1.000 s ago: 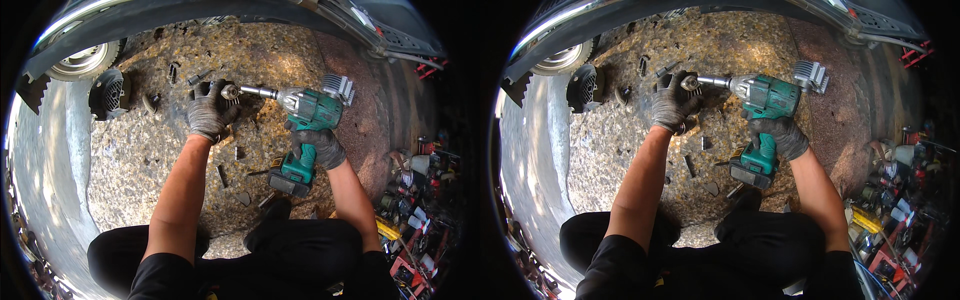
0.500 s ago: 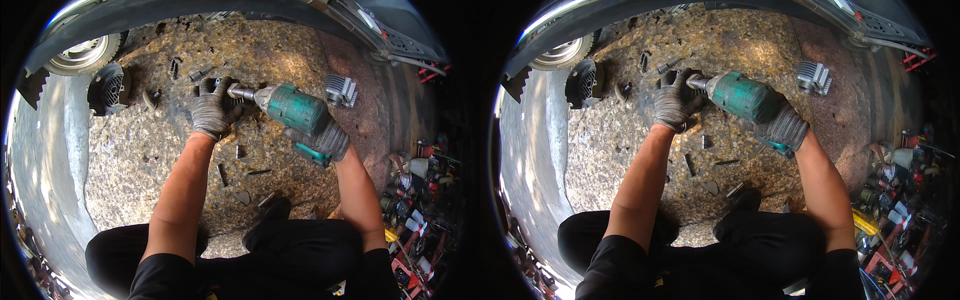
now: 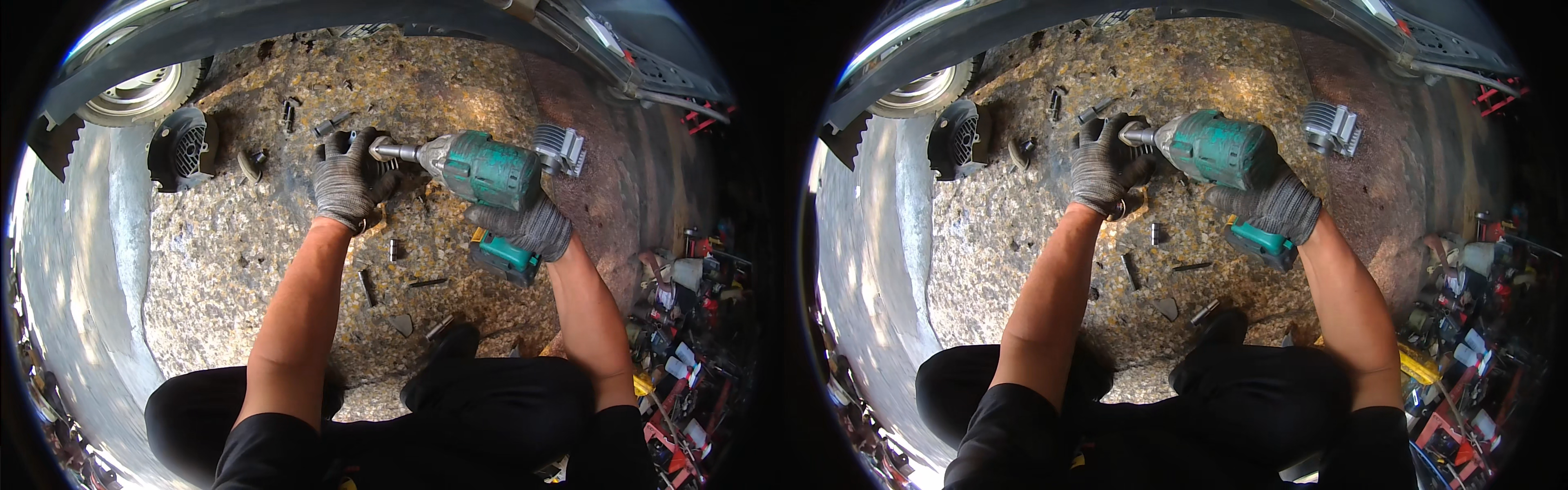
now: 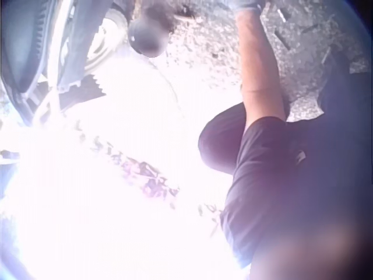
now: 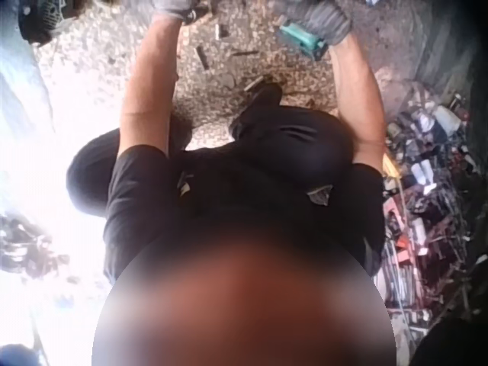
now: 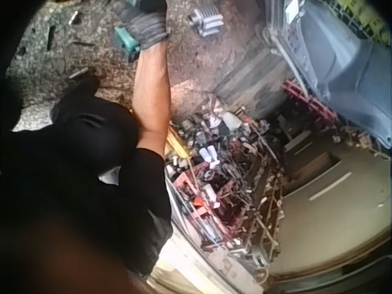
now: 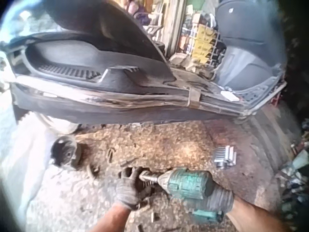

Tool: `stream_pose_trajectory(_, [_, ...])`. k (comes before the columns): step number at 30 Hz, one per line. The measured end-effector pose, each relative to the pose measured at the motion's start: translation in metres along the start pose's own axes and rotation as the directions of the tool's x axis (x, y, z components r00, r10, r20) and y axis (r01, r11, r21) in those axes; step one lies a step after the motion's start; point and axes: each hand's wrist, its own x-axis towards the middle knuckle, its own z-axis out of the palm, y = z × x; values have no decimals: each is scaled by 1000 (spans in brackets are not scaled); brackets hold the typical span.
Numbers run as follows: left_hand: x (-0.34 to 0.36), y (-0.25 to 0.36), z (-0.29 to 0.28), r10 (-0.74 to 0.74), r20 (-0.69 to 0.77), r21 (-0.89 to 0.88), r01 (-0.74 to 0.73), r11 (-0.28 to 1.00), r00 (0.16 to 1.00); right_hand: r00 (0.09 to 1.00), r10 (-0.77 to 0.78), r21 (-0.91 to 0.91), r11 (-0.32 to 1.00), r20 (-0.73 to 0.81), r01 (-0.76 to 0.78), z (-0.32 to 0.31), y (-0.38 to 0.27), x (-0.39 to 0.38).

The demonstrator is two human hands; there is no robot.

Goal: The person disassembles a scooter engine cylinder using a cordless impact driver, removes the piston, and then unpacks and installs a new piston ring onto the piston.

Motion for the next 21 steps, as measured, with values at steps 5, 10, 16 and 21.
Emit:
stream_pose_trajectory(5, [-3,5,1,-10,3,-10,10,1000,1000,973,226,245,947,-45,-208,1,0,-16])
stream_pose_trajectory(10, [-4,6,3,-25,33,5,25,1000,999,971,239,373,902,-7,-219,7,19,-25])
stream_pose_trajectory(16, [-7,3,6,-63,36,-18,63,998,997,976,188,655,752,-106,-74,20,42,-44])
stream_pose_trajectory(21, [-6,-1,9,-72,-25,-79,70,994,997,959,266,705,698,-96,-123,-15,88,-81])
